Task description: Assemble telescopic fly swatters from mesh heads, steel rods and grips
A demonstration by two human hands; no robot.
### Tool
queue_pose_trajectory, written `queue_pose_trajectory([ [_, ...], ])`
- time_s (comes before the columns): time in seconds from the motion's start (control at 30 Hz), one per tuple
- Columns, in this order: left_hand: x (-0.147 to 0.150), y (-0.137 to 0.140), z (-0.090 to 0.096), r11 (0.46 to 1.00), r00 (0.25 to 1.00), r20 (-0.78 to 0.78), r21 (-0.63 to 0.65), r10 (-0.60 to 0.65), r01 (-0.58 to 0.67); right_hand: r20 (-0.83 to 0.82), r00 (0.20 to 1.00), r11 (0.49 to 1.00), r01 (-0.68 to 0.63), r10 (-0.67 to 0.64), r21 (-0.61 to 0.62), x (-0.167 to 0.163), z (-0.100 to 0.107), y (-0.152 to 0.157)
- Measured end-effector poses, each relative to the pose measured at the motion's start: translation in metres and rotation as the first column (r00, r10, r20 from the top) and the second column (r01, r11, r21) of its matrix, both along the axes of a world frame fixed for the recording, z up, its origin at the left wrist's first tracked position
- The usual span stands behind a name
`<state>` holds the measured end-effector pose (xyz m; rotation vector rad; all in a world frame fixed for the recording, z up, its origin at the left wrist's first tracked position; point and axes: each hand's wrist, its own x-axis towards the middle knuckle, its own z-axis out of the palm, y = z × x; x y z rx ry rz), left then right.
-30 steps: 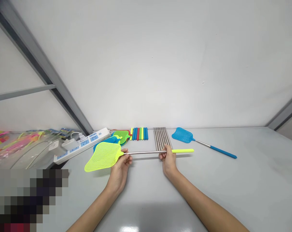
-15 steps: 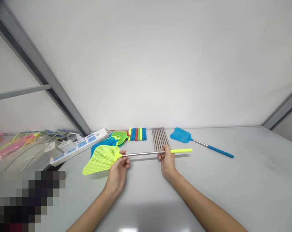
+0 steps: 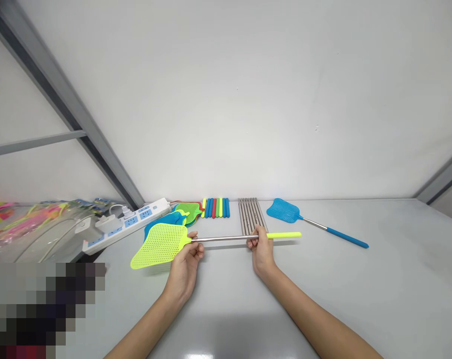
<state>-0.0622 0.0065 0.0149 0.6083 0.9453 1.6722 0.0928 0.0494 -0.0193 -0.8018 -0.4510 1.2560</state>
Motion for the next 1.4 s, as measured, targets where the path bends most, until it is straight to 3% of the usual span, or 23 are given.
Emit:
queue_pose_trajectory([
  [0.57, -0.002, 0.000, 0.002, 0.998, 0.998, 0.030, 0.017, -0.058, 0.057, -0.010, 1.000, 0.999, 0.017, -0.017, -0.030, 0.000, 0.004, 0.000],
  [1.17, 0.000, 0.002, 0.004, 0.999, 0.998, 0.059, 0.033, -0.007, 0.005, -0.068, 0.998, 1.000, -0.005, 0.004, -0.012, 0.002, 0.008, -0.002],
  [1.3, 0.000, 0.003, 0.003, 0.999, 0.996, 0.086, 0.032, 0.019, -0.022, -0.055, 0.996, 0.997, -0.071, 0.071, -0.008, 0.001, 0.012, -0.007],
  [1.4, 0.000, 0.003, 0.002, 0.999, 0.999, 0.040, 0.041, -0.018, 0.016, -0.020, 0.978, 0.978, -0.209, 0.208, -0.023, 0.000, 0.014, -0.012],
])
